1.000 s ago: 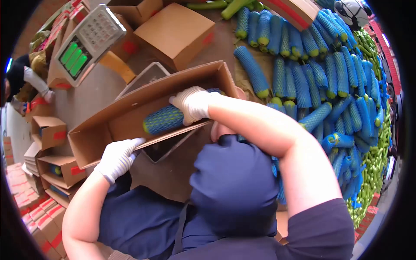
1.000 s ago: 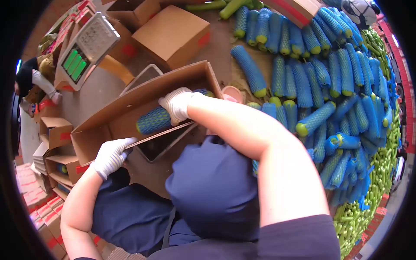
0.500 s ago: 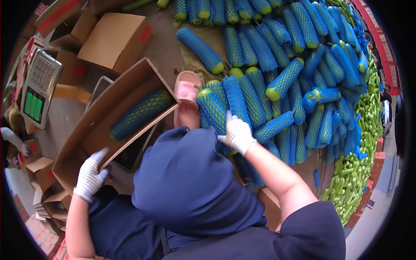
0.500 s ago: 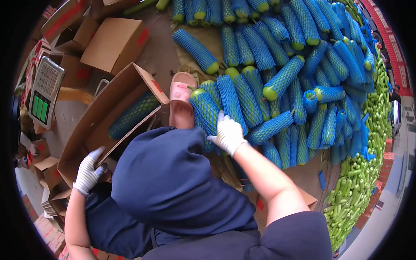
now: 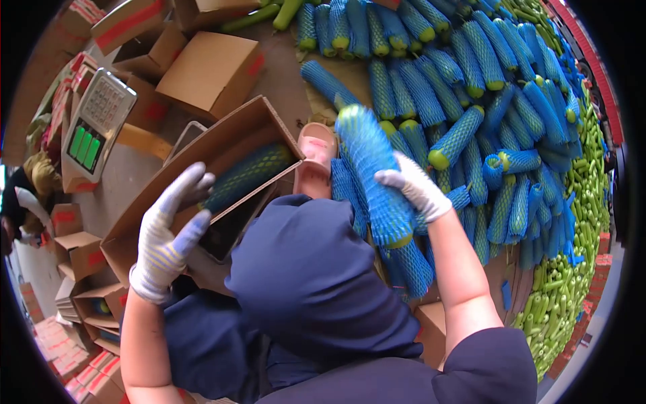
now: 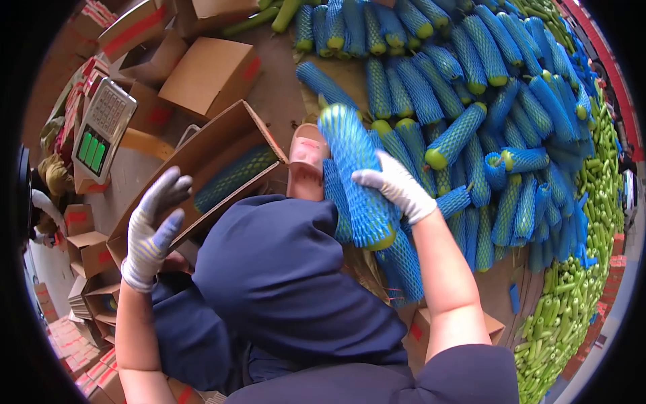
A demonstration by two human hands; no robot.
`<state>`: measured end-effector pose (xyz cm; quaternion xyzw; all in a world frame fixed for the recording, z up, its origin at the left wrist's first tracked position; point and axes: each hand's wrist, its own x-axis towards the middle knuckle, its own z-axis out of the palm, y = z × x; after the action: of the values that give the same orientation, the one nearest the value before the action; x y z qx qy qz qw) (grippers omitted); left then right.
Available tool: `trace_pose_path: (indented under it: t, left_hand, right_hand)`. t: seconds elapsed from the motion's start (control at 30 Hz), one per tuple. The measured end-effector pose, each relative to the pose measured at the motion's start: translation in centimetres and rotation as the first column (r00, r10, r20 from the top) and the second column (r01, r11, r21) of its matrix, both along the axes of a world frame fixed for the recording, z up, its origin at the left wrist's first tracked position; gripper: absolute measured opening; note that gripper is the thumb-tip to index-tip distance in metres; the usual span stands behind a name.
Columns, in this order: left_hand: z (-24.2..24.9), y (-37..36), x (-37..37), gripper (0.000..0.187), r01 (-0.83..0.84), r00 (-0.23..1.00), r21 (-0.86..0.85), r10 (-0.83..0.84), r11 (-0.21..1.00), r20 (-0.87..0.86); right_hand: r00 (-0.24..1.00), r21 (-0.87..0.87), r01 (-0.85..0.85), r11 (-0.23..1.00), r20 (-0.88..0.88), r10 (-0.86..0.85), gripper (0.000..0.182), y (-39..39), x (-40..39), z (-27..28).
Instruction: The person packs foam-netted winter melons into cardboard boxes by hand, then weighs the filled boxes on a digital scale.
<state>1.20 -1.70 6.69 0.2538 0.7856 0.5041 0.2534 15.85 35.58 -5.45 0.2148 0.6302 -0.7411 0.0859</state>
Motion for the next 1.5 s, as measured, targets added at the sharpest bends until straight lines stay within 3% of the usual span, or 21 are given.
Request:
trace_pose_path:
  t: [0.07,0.1,0.13,0.2,0.23,0.27,0.33,0.43,0.47,0.5,0.57,0.63,0.73,0.9,0.97,1.07,1.13,1.23,1.27,1.33,1.5]
  left_hand:
    - [0.4,3.3,-0.8,0.073,-0.052,0.997,0.185,0.039,0.981,0.074]
    - [0.3,5.3,-1.5,0.079,-0.023,0.999,0.261,0.031,0.965,-0.026]
    - [0.4,7.6,-2.0,0.085,0.013,0.992,0.332,0.030,0.943,-0.126]
    - [1.3,11.9,-2.0,0.084,-0.084,0.994,0.655,0.017,0.751,0.108]
    - [1.5,11.7,-4.2,0.067,-0.106,0.986,0.537,0.159,0.837,-0.054]
    - [4.8,11.7,-3.5,0.050,-0.265,0.964,0.659,0.188,0.704,0.187]
    - [5.9,7.7,-5.6,0.046,-0.222,0.962,0.577,0.272,0.786,0.000]
    - [5.2,-0.9,-6.9,0.063,-0.199,0.969,0.389,0.240,0.900,-0.060]
    - [4.3,-3.3,-6.8,0.070,-0.219,0.968,0.313,0.247,0.924,-0.053]
    - [3.4,-5.3,-6.4,0.076,-0.257,0.965,0.159,0.263,0.953,-0.016]
    - [0.4,-8.7,-6.6,0.085,-0.245,0.969,-0.107,0.245,0.963,-0.019]
    - [-2.5,-10.9,-7.2,0.089,-0.155,0.988,-0.357,0.152,0.921,-0.036]
    - [-5.8,-12.9,-8.2,0.093,0.024,0.999,-0.672,0.011,0.740,0.047]
    - [-12.0,-14.0,-9.7,0.097,0.164,0.984,-0.738,-0.163,0.654,0.075]
    - [-13.4,-12.4,-10.2,0.093,0.134,0.990,-0.857,-0.111,0.498,0.090]
    - [-16.0,-11.9,-10.6,0.088,0.077,0.979,-0.895,-0.201,0.440,-0.015]
    - [-15.6,-12.0,-11.1,0.082,0.092,0.972,-0.899,-0.235,0.427,-0.012]
    - [-11.7,-11.0,-11.3,0.072,0.208,0.958,-0.858,-0.275,0.469,0.082]
    - [-9.3,-10.4,-11.0,0.072,0.214,0.955,-0.857,-0.287,0.469,0.082]
    - [-5.8,-9.4,-10.2,0.065,0.221,0.975,-0.733,-0.118,0.643,0.191]
    - [-0.4,-8.8,-6.4,0.059,0.278,0.958,-0.715,-0.237,0.641,0.160]
  right_hand:
    - [0.950,0.207,0.094,0.974,-0.312,-0.025,0.067,-0.8,-2.7,4.9]
    - [0.919,0.390,0.162,0.906,-0.395,0.006,0.069,-2.4,-4.3,7.9]
    - [0.883,0.549,0.242,0.800,-0.467,0.054,0.072,-4.3,-6.0,10.8]
    - [0.790,0.762,0.379,0.525,-0.562,0.246,0.076,-7.8,-8.8,14.5]
    - [0.732,0.665,0.325,0.672,-0.627,0.266,0.077,-9.1,-9.8,14.6]
    - [0.668,0.549,0.242,0.800,-0.692,0.273,0.079,-10.0,-10.6,14.6]
    - [0.646,0.579,0.217,0.786,-0.689,0.329,0.074,-9.7,-10.4,14.9]
    - [0.850,0.575,0.279,0.769,-0.520,0.081,0.070,-6.2,-8.6,9.9]
    - [0.934,0.716,0.238,0.656,-0.354,0.047,0.070,-3.0,-7.5,5.1]
    - [0.977,0.909,0.142,0.392,-0.192,0.093,0.072,-0.6,-5.7,1.5]
    - [0.993,0.979,-0.107,0.173,0.114,-0.032,0.085,2.1,-1.5,-4.9]
    - [0.904,0.894,-0.338,0.294,0.396,-0.164,0.097,1.6,0.4,-6.2]
    - [0.830,0.849,-0.359,0.387,0.480,-0.283,0.105,1.8,2.1,-10.7]
    - [0.804,0.833,-0.287,0.473,0.478,-0.354,0.108,1.5,2.4,-14.2]
    - [0.794,0.820,-0.227,0.525,0.468,-0.387,0.106,1.7,2.9,-14.5]
    - [0.812,0.792,-0.219,0.569,0.471,-0.344,0.101,1.9,2.8,-12.9]
    - [0.871,0.828,-0.141,0.543,0.364,-0.329,0.092,2.7,4.2,-12.7]
    - [0.916,0.338,0.263,0.903,0.208,-0.344,0.074,2.5,4.5,-8.4]
    - [0.938,0.213,0.263,0.941,0.172,-0.301,0.072,1.7,3.9,-5.6]
    - [0.963,0.170,0.212,0.962,0.133,-0.236,0.075,2.1,3.5,-2.5]
    - [0.997,0.208,-0.030,0.978,-0.067,0.045,0.098,-2.0,-3.7,7.9]
